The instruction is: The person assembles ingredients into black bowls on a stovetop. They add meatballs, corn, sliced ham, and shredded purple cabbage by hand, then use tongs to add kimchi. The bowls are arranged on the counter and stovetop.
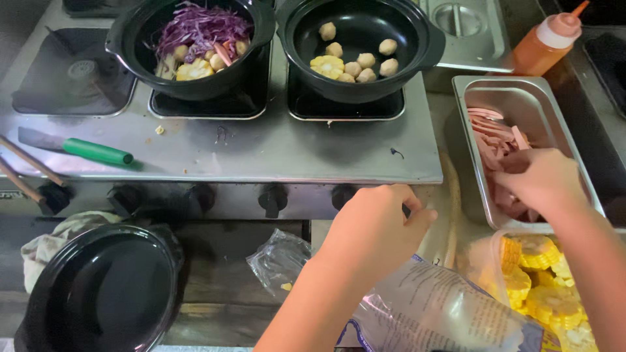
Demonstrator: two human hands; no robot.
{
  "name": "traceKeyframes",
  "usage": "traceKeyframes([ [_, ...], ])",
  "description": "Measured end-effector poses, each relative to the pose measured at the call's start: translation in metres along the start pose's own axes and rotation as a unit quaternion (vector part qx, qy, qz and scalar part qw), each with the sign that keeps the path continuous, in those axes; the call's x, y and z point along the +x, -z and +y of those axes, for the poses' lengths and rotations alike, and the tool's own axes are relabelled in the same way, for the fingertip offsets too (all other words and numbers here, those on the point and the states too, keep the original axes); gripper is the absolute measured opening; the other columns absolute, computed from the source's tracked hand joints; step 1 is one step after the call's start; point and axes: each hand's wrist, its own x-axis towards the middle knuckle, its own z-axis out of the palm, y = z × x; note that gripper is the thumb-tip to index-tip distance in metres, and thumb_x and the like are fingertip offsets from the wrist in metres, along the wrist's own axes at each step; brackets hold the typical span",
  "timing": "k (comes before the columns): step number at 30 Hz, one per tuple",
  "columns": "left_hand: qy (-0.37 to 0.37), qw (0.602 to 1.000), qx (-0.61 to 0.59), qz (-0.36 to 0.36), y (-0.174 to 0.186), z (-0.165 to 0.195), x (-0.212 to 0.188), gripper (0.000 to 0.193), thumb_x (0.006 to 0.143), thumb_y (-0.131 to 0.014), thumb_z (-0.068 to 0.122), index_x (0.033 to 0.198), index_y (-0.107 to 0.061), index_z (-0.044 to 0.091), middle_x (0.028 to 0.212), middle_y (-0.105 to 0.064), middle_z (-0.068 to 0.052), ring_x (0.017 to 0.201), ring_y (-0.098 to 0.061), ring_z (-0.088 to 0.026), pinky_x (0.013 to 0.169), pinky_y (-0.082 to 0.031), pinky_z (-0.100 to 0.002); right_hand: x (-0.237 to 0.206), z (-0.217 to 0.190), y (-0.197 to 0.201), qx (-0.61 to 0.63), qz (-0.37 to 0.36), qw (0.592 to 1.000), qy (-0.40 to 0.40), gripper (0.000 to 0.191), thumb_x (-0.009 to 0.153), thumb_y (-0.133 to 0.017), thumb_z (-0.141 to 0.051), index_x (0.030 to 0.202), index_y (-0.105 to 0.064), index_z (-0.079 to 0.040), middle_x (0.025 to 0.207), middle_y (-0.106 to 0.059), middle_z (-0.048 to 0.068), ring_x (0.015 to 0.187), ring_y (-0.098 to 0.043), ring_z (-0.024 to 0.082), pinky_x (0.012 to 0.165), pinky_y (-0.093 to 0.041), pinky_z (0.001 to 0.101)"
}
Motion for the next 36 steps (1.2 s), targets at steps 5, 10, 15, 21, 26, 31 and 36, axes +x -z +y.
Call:
traceKeyframes([
  [5, 0.047, 0.999, -0.017, -0.006, 0.008, -0.01, -0.005, 0.033, 0.087, -0.071, 0.034, 0.098, -0.074, 0.004, 0.075, -0.073, -0.014, 0.068, -0.072, -0.028, 0.065, -0.057, -0.038, 0.023, 0.011, 0.021, 0.147, -0.054, 0.982, -0.109, 0.038, 0.076, -0.087, -0.032, 0.102, -0.08, -0.004, 0.09, -0.079, 0.016, 0.078, -0.076, 0.031, 0.076, -0.061, 0.0413],
  [10, 0.102, 0.994, -0.038, -0.018, 0.014, -0.01, -0.004, 0.032, 0.087, -0.071, 0.033, 0.1, -0.073, 0.004, 0.079, -0.074, -0.012, 0.067, -0.073, -0.028, 0.064, -0.057, -0.037, 0.051, -0.002, 0.013, 0.095, -0.045, 0.994, -0.042, 0.041, 0.085, -0.079, -0.048, 0.108, -0.082, -0.014, 0.091, -0.08, 0.015, 0.083, -0.076, 0.031, 0.077, -0.058, 0.0414],
  [15, 0.1, 0.994, -0.046, 0.018, 0.018, -0.006, 0.006, 0.031, 0.085, -0.072, 0.032, 0.098, -0.073, 0.005, 0.076, -0.073, -0.013, 0.067, -0.071, -0.029, 0.066, -0.057, -0.037, 0.062, -0.014, -0.023, -0.097, -0.027, 0.994, 0.048, 0.04, 0.081, -0.079, -0.044, 0.112, -0.083, -0.02, 0.101, -0.08, 0.013, 0.091, -0.076, 0.036, 0.087, -0.059, 0.044],
  [21, 0.07, 0.994, -0.06, 0.049, 0.032, -0.014, 0.009, 0.028, 0.085, -0.074, 0.029, 0.094, -0.074, 0.003, 0.075, -0.074, -0.014, 0.066, -0.07, -0.027, 0.066, -0.056, -0.036, 0.056, -0.024, 0.005, -0.136, -0.01, 0.99, 0.017, 0.049, 0.083, -0.08, -0.061, 0.113, -0.084, -0.022, 0.104, -0.077, 0.015, 0.092, -0.073, 0.037, 0.084, -0.058, 0.0459],
  [26, 0.096, 0.991, -0.081, 0.045, 0.037, -0.02, 0.013, 0.027, 0.086, -0.073, 0.028, 0.095, -0.073, 0.003, 0.076, -0.075, -0.012, 0.066, -0.071, -0.026, 0.064, -0.056, -0.036, 0.079, -0.101, 0.079, 0.258, -0.046, 0.965, 0.011, 0.041, 0.093, -0.082, -0.029, 0.116, -0.071, 0.003, 0.088, -0.07, 0.014, 0.071, -0.066, 0.02, 0.064, -0.055, 0.0323],
  [31, 0.097, 0.992, -0.069, 0.045, 0.041, -0.023, 0.018, 0.029, 0.086, -0.072, 0.03, 0.098, -0.073, 0.003, 0.075, -0.074, -0.013, 0.065, -0.072, -0.027, 0.065, -0.056, -0.036, 0.088, -0.223, 0.092, 0.374, -0.043, 0.908, 0.184, 0.029, 0.093, -0.078, -0.017, 0.116, -0.072, 0.001, 0.088, -0.072, 0.005, 0.07, -0.067, 0.01, 0.063, -0.056, 0.0229],
  [36, 0.072, 0.995, -0.052, 0.044, 0.046, -0.027, 0.023, 0.032, 0.085, -0.072, 0.031, 0.101, -0.074, 0.003, 0.075, -0.074, -0.014, 0.066, -0.072, -0.029, 0.067, -0.056, -0.037, 0.074, -0.255, 0.075, 0.309, 0.022, 0.936, 0.165, 0.019, 0.097, -0.073, -0.019, 0.107, -0.077, -0.004, 0.089, -0.074, 0.004, 0.076, -0.069, 0.008, 0.062, -0.053, 0.0218],
])
